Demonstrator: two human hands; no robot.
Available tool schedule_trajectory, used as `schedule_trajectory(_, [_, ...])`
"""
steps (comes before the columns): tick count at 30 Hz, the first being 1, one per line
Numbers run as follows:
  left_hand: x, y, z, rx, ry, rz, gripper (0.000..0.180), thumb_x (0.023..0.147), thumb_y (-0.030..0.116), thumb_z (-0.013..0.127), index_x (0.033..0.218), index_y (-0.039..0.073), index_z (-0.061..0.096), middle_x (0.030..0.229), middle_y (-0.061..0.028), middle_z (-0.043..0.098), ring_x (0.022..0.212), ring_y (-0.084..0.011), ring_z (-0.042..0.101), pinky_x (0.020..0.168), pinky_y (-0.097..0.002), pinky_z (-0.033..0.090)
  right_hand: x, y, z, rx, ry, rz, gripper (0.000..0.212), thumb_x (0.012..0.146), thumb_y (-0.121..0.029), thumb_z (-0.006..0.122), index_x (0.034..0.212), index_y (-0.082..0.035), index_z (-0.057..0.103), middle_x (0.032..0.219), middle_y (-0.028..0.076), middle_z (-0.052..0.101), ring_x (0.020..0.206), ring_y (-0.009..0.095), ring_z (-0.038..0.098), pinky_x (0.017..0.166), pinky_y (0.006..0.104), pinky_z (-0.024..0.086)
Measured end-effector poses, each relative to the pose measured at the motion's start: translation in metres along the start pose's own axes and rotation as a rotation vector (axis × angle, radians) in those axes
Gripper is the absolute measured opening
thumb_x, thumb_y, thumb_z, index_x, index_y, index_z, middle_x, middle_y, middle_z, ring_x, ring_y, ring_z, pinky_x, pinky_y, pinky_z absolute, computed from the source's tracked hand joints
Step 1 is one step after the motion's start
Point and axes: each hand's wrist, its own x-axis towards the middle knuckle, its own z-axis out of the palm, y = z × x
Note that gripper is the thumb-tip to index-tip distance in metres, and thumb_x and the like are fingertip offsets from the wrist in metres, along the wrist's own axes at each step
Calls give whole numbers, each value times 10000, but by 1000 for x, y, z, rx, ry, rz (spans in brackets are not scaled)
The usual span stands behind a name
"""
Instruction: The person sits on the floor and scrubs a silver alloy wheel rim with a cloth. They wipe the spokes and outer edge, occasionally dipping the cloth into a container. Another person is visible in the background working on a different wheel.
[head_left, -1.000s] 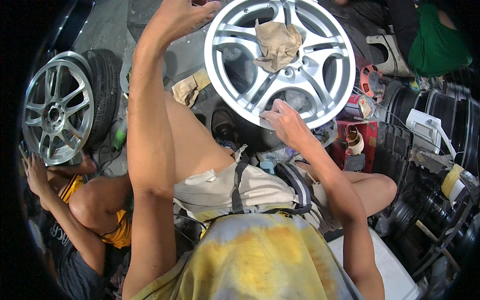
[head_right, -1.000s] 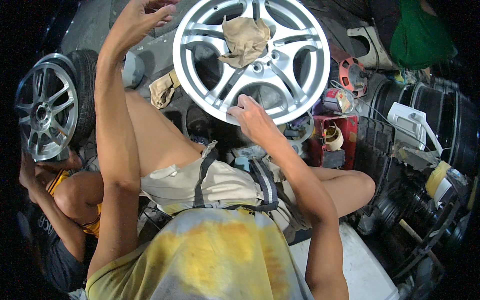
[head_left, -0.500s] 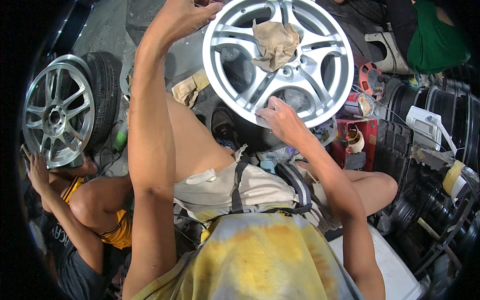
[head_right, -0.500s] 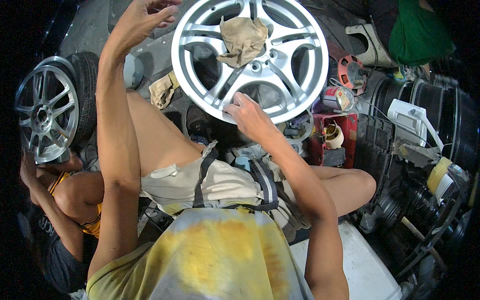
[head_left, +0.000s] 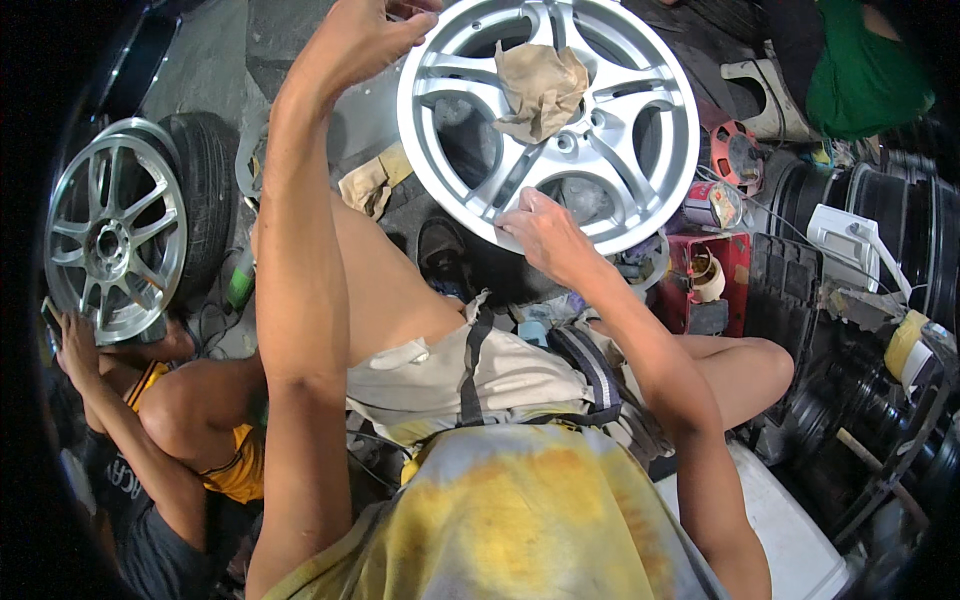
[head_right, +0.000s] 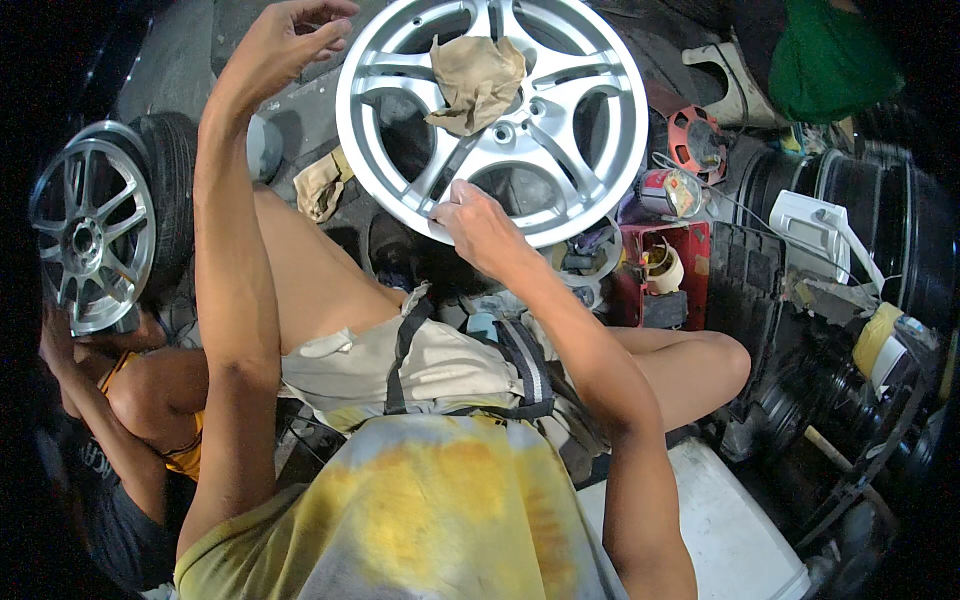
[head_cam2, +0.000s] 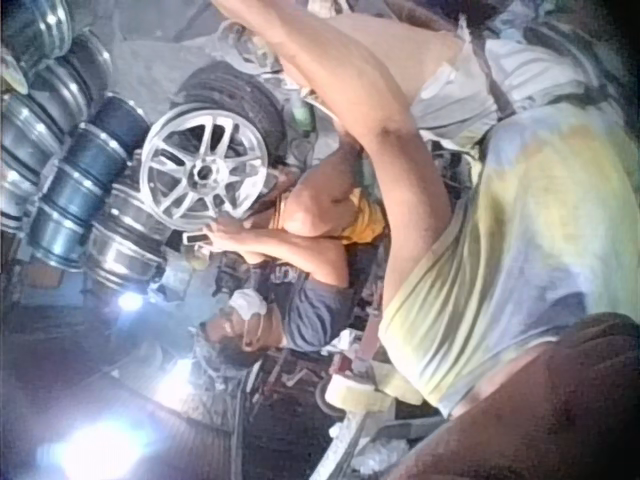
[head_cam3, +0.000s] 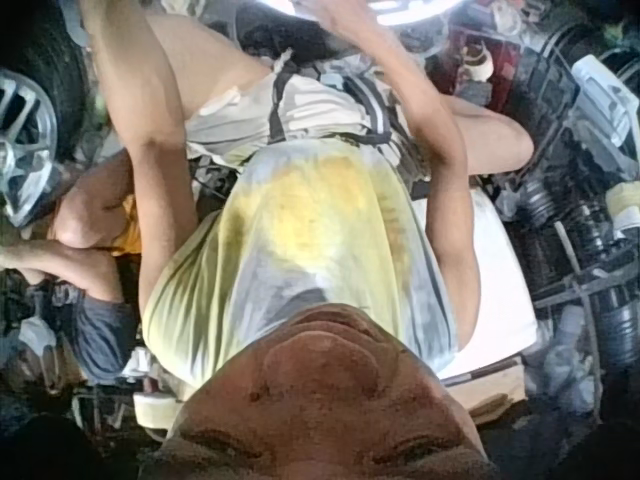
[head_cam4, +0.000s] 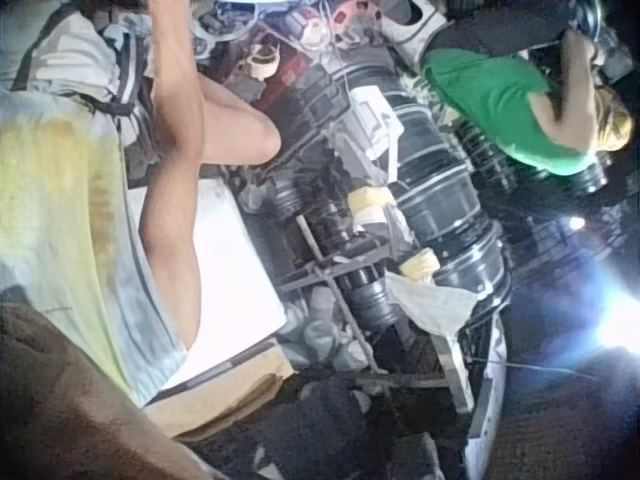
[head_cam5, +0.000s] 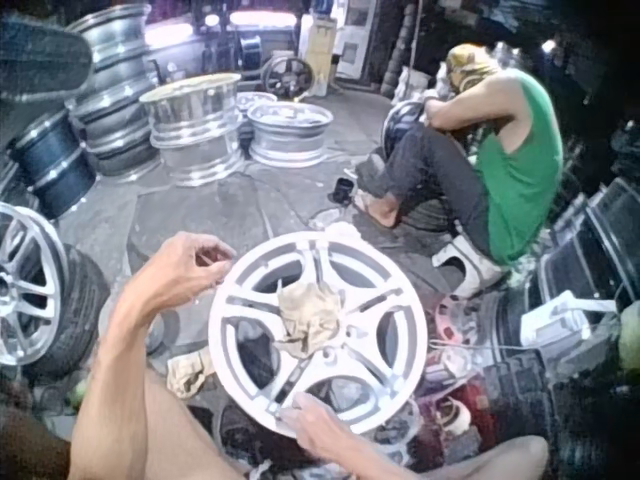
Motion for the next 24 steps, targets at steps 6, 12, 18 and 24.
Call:
schedule_trajectory(6, [15, -71, 4, 48, -25, 70, 400, 975, 338, 696, 1270, 69, 707, 1101, -129, 734, 974, -197, 711, 871, -322, 594, -16, 12, -9, 61, -19, 69, 232, 873, -8, 631, 1065, -52, 753, 874, 158, 542, 843, 343, 610, 760, 433, 492])
schedule_trajectory(12, [13, -50, 11, 82, -30, 75, 370, 985, 311, 685, 1268, 75, 713, 1079, -119, 737, 949, -170, 705, 865, -293, 588, -16, 21, -9, 74, -18, 34, 215, 877, -10, 642, 1053, -52, 758, 861, 143, 537, 829, 326, 603, 747, 425, 482])
schedule_trajectory(18, [17, -43, 14, 125, -55, 99, 369, 984, 324, 686, 1259, 82, 722, 1066, -112, 739, 945, -168, 701, 865, -296, 580, -15, 27, -9, 111, 1, -35, 227, 875, 1, 654, 1071, -51, 758, 875, 133, 552, 825, 313, 600, 749, 423, 482])
schedule_trajectory(24, [21, -44, 20, 156, -55, 102, 383, 984, 341, 687, 1265, 83, 718, 1069, -115, 740, 963, -177, 700, 882, -296, 575, -19, 35, -11, 218, 8, -61, 184, 894, -41, 688, 1063, -50, 760, 867, 127, 580, 825, 306, 609, 743, 415, 480])
